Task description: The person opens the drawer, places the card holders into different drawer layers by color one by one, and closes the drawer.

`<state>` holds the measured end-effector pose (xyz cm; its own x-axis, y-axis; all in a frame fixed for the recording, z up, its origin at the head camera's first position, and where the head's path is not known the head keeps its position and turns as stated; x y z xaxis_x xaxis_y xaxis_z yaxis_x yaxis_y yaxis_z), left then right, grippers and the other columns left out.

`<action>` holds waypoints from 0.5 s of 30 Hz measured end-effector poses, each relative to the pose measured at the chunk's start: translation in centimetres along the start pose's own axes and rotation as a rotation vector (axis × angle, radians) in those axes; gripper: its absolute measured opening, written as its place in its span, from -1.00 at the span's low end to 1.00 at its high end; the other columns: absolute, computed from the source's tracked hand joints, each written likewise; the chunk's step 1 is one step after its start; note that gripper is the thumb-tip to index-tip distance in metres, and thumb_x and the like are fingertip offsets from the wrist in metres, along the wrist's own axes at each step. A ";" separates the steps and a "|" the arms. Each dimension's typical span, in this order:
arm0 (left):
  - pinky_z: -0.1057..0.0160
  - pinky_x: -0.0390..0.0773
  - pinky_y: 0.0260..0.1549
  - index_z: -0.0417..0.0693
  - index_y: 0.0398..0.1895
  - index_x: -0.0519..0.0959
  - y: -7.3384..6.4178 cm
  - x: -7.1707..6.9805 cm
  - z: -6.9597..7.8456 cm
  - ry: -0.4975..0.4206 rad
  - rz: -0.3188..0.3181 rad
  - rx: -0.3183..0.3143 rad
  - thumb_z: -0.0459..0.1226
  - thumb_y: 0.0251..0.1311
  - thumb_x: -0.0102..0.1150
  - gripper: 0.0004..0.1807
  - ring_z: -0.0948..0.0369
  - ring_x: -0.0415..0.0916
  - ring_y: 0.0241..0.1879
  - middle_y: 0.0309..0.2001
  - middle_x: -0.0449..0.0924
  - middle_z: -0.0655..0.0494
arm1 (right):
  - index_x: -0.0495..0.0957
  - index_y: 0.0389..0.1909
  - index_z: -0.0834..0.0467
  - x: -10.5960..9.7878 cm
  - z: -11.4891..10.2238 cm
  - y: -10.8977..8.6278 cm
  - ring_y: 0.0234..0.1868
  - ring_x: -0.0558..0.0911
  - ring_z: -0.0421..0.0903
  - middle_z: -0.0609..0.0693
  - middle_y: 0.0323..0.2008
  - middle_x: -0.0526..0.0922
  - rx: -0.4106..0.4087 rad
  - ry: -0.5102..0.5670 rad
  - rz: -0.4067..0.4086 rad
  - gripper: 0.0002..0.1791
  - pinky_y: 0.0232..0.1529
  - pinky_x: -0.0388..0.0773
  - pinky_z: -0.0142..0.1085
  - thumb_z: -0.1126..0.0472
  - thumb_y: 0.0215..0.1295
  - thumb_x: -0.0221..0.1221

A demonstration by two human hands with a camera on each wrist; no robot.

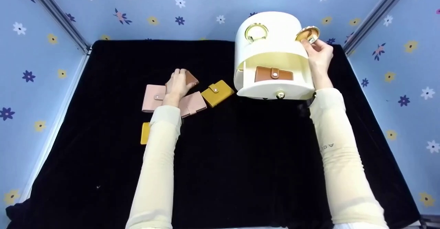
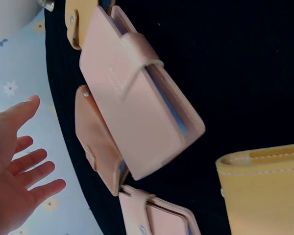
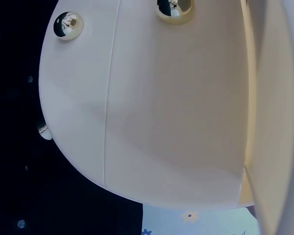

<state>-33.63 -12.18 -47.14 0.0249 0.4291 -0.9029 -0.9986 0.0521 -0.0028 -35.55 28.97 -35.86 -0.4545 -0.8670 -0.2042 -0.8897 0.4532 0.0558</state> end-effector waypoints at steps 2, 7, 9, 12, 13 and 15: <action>-0.03 0.39 -0.11 -0.24 0.16 0.22 0.1 0.2 -0.5 -0.007 -0.014 -0.025 -0.11 0.05 0.19 -0.34 -0.07 0.27 0.03 0.07 0.25 -0.19 | 0.64 -0.27 0.11 0.0 0.0 0.0 -0.48 0.54 -0.22 -0.08 -0.50 0.60 -0.013 -0.013 0.004 -0.68 -0.39 0.42 -0.43 0.06 -0.07 0.32; 0.02 0.28 0.03 -0.28 0.23 0.14 0.3 0.7 -1.6 -0.008 -0.055 -0.052 -0.13 0.02 0.22 -0.24 -0.08 0.20 0.12 0.16 0.18 -0.24 | 0.64 -0.26 0.12 0.0 0.1 -0.1 -0.45 0.55 -0.21 -0.09 -0.49 0.61 -0.019 0.000 0.002 -0.69 -0.37 0.42 -0.44 0.08 -0.06 0.32; -0.01 0.22 0.08 -0.30 0.24 0.11 0.4 0.9 -1.9 -0.003 -0.072 -0.060 -0.13 0.01 0.23 -0.21 -0.10 0.13 0.16 0.19 0.15 -0.26 | 0.64 -0.27 0.12 0.1 0.1 -0.1 -0.46 0.55 -0.21 -0.09 -0.50 0.61 -0.020 0.013 -0.003 -0.70 -0.38 0.42 -0.43 0.09 -0.06 0.32; -0.09 0.11 0.12 -0.31 0.25 0.08 0.5 1.0 -2.3 0.017 -0.095 -0.072 -0.12 0.00 0.23 -0.18 -0.13 0.00 0.23 0.23 0.08 -0.29 | 0.64 -0.29 0.12 0.0 0.2 -0.1 -0.48 0.54 -0.21 -0.09 -0.52 0.61 -0.031 0.012 -0.005 -0.72 -0.40 0.41 -0.43 0.09 -0.05 0.31; -0.12 0.06 0.13 -0.32 0.26 0.07 0.6 1.0 -2.3 0.023 -0.103 -0.077 -0.12 0.00 0.23 -0.17 -0.14 -0.04 0.25 0.24 0.06 -0.30 | 0.64 -0.30 0.13 0.0 0.2 -0.1 -0.48 0.54 -0.21 -0.09 -0.53 0.61 -0.035 0.016 -0.007 -0.72 -0.40 0.41 -0.43 0.09 -0.04 0.31; -0.16 -0.02 0.15 -0.31 0.27 0.05 0.7 1.1 -2.4 0.038 -0.118 -0.086 -0.10 0.00 0.23 -0.15 -0.14 -0.11 0.27 0.26 0.02 -0.30 | 0.64 -0.28 0.13 -0.1 0.2 -0.1 -0.47 0.54 -0.21 -0.09 -0.52 0.61 -0.038 0.020 -0.007 -0.71 -0.40 0.41 -0.43 0.09 -0.04 0.31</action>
<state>-34.44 -13.89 -49.15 0.1426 0.3902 -0.9096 -0.9891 0.0218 -0.1457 -35.45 29.03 -36.03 -0.4487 -0.8743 -0.1854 -0.8937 0.4393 0.0914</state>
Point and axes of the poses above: each hand's wrist, its own y-axis towards the middle knuckle, its own x-axis out of the palm, z = x × y, the point moved 3 cm from there along y, towards the middle knuckle
